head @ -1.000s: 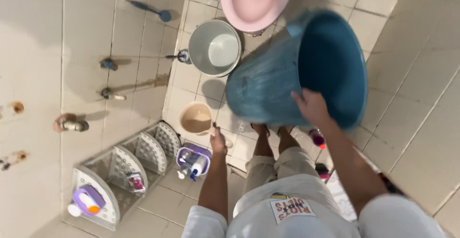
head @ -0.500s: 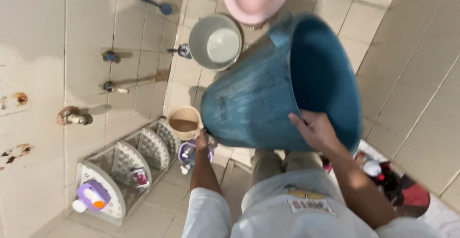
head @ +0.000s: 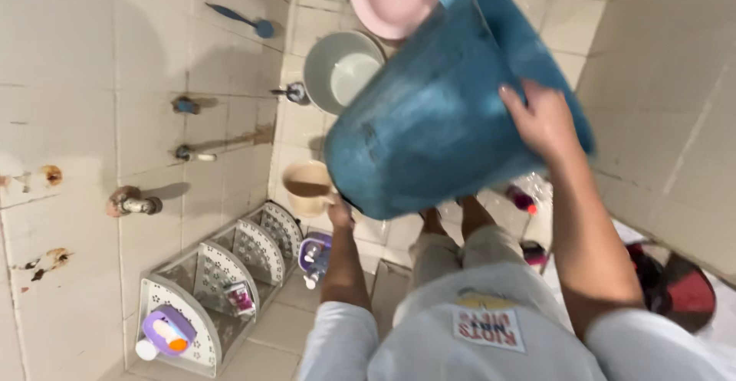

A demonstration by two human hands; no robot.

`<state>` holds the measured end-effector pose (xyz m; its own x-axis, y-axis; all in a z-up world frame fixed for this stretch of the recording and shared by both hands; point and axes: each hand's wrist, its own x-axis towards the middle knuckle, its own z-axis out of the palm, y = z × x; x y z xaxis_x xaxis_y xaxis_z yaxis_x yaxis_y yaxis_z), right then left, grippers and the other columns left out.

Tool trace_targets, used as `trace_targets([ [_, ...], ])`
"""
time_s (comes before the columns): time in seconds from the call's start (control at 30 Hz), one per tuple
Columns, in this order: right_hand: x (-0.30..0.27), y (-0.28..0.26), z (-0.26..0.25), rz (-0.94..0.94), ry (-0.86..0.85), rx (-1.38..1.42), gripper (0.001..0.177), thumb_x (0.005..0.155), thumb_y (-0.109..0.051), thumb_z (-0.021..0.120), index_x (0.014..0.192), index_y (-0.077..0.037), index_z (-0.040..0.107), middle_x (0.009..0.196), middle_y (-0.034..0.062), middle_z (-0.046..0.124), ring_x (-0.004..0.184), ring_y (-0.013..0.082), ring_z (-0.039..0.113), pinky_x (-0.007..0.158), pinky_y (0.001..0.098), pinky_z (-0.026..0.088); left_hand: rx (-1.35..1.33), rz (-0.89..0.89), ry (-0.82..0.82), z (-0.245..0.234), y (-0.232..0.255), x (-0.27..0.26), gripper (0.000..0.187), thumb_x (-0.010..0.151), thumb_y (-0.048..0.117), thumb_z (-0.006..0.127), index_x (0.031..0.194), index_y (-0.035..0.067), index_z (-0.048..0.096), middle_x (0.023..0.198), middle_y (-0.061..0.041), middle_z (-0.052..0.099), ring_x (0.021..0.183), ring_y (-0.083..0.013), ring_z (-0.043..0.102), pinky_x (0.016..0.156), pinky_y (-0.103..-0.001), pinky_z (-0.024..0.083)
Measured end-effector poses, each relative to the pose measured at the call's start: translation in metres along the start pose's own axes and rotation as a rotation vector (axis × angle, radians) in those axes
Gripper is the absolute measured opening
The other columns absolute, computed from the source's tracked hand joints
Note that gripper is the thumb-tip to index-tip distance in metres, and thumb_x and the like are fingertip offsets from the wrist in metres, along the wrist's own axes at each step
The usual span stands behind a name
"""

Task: The person assembles a corner shelving unit by connecting white plastic tubes to decorative shelves, then wipes the shelves with a cloth and places a toiletry basket onto the finished stand.

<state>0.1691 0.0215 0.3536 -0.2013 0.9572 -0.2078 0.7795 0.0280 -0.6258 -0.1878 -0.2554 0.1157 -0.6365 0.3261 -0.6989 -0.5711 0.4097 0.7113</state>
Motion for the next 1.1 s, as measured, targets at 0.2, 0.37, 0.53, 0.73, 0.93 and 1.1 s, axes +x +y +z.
trace_targets([
  [0.2, 0.029, 0.093, 0.050, 0.301, 0.156, 0.392, 0.054, 0.108, -0.053, 0.056, 0.105, -0.001, 0.071, 0.089, 0.0178, 0.070, 0.085, 0.0271, 0.065, 0.083, 0.0381, 0.051, 0.292, -0.104, 0.135, -0.024, 0.017, -0.001, 0.038, 0.102, 0.038, 0.057, 0.086, 0.003, 0.054, 0.062, -0.005, 0.049, 0.045, -0.0157, 0.038, 0.039, -0.035, 0.027],
  [0.37, 0.030, 0.182, 0.125, 0.416, 0.274, 0.415, 0.060, 0.106, -0.058, 0.058, 0.126, -0.003, 0.071, 0.117, 0.0176, 0.070, 0.112, 0.0258, 0.062, 0.096, 0.0349, 0.045, 0.412, 0.048, 0.146, -0.026, 0.038, -0.023, 0.037, 0.102, 0.038, 0.057, 0.091, 0.003, 0.059, 0.065, -0.008, 0.063, 0.046, -0.0130, 0.057, 0.041, -0.030, 0.045],
  [0.53, 0.024, 0.175, 0.142, 0.574, 0.107, 0.512, 0.059, 0.100, -0.058, 0.056, 0.124, -0.006, 0.070, 0.114, 0.0147, 0.072, 0.108, 0.0246, 0.066, 0.097, 0.0343, 0.048, 0.231, 0.130, 0.010, -0.039, 0.030, -0.025, 0.048, 0.112, 0.041, 0.053, 0.097, -0.005, 0.058, 0.063, -0.004, 0.051, 0.044, -0.0127, 0.046, 0.036, -0.031, 0.033],
  [0.73, 0.020, 0.172, 0.149, 0.592, 0.004, 0.571, 0.058, 0.101, -0.055, 0.053, 0.125, -0.005, 0.071, 0.114, 0.0164, 0.075, 0.110, 0.0279, 0.068, 0.099, 0.0347, 0.049, 0.161, 0.059, 0.051, -0.044, 0.031, -0.057, 0.040, 0.107, 0.037, 0.051, 0.105, -0.001, 0.066, 0.062, 0.000, 0.051, 0.043, -0.0099, 0.044, 0.037, -0.028, 0.031],
  [0.93, 0.032, 0.166, 0.151, 0.619, 0.009, 0.555, 0.060, 0.099, -0.054, 0.053, 0.131, -0.006, 0.068, 0.131, 0.0153, 0.068, 0.125, 0.0280, 0.061, 0.106, 0.0345, 0.043, 0.128, 0.078, 0.222, -0.039, 0.041, -0.067, 0.028, 0.102, 0.027, 0.052, 0.110, 0.003, 0.065, 0.067, 0.001, 0.060, 0.044, -0.0097, 0.047, 0.038, -0.028, 0.033],
  [1.1, 0.046, 0.165, 0.144, 0.579, -0.009, 0.603, 0.064, 0.100, -0.054, 0.053, 0.135, -0.002, 0.064, 0.134, 0.0176, 0.066, 0.127, 0.0283, 0.060, 0.108, 0.0343, 0.042, 0.082, 0.078, 0.196, -0.040, 0.045, -0.070, 0.029, 0.105, 0.029, 0.055, 0.105, 0.001, 0.063, 0.061, 0.000, 0.049, 0.041, -0.0109, 0.043, 0.035, -0.029, 0.031],
])
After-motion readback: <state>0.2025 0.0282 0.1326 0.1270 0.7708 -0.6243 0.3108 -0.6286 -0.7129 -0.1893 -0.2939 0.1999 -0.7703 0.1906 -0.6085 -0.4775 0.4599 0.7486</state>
